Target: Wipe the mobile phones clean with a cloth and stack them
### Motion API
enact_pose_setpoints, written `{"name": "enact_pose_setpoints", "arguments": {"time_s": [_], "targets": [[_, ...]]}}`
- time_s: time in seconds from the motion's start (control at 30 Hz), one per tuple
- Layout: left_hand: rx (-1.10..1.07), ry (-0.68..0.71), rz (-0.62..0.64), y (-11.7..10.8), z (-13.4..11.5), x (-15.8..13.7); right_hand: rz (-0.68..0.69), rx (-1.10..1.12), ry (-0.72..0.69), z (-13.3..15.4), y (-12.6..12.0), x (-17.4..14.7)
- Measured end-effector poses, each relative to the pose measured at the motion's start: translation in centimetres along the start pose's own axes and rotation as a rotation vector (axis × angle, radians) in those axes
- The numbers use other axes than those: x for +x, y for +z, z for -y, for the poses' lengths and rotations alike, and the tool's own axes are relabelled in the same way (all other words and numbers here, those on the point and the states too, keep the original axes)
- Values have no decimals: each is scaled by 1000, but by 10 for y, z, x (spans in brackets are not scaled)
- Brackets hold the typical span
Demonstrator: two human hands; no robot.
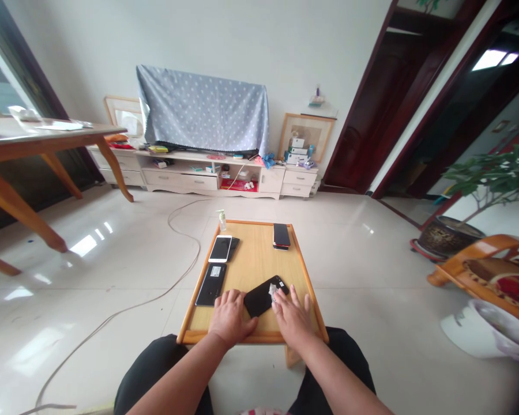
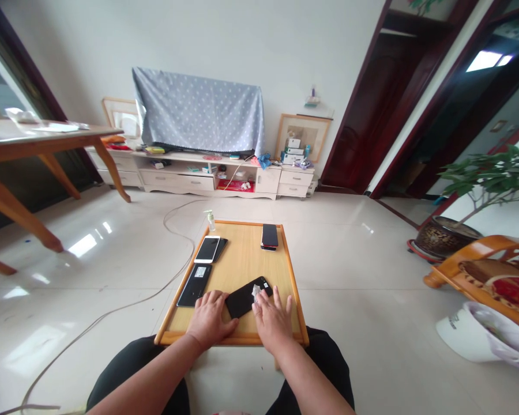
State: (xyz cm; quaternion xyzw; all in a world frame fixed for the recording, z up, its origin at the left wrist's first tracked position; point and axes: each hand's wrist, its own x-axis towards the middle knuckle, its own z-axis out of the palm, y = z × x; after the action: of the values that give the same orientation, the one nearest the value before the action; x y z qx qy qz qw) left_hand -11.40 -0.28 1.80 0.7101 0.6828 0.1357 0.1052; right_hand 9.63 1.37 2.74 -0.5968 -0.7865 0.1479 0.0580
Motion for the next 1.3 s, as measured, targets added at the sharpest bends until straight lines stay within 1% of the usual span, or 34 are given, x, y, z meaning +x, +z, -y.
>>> {"name": "enact_pose_setpoints", "arguments": {"time_s": [0.13,0.17,0.27,0.4,0.47,0.5,0.6,0.63,0.67,0.7,0.73,0.83,0.87,0.9,0.93,1.03,1.07,1.1,1.13,1.23,1.27,1.3], "targets": [[-9,-2,-21,2,2,-1,29,58,-247,19,9,-17],[-14,1,-24,3,2,-1,36,75,-284,23,10,-20],[-30,16,-22,4,5,-1,51,98,-301,32,8,-21],[-40,19,-16,4,6,0,61,94,-340,34,4,-3],[-39,18,-21,4,5,-1,44,70,-305,29,2,12],[-36,19,-22,4,5,-1,27,50,-245,24,1,20],[-20,15,-20,3,4,-1,-30,-3,10,9,-3,40],[-16,10,-20,2,4,-1,-44,-14,66,6,-3,43],[-14,5,-20,2,3,-1,-53,-22,89,5,-1,43],[-15,1,-21,1,3,0,-56,-27,77,5,2,41],[-18,-1,-22,1,2,0,-53,-27,35,8,6,37],[-35,-6,-27,-1,1,0,-26,-5,-166,15,16,23],[-39,-7,-26,-2,1,0,-23,2,-200,15,16,22],[-41,-6,-23,-3,1,0,-29,2,-193,14,15,23],[-40,-5,-18,-3,0,0,-42,-2,-149,11,12,25],[-28,-11,-5,-6,-2,-1,-80,-26,66,5,0,35],[-25,-13,-3,-6,-3,-2,-80,-30,97,7,-1,36],[-23,-16,-3,-7,-4,-2,-71,-28,85,11,-1,34],[-22,-19,-7,-7,-4,-3,-55,-19,31,17,1,31],[-22,-33,-27,-6,-4,-4,4,30,-235,34,9,19],[-22,-34,-32,-6,-4,-4,10,39,-281,36,10,18],[-22,-30,-34,-5,-4,-4,5,39,-277,36,9,20]]}}
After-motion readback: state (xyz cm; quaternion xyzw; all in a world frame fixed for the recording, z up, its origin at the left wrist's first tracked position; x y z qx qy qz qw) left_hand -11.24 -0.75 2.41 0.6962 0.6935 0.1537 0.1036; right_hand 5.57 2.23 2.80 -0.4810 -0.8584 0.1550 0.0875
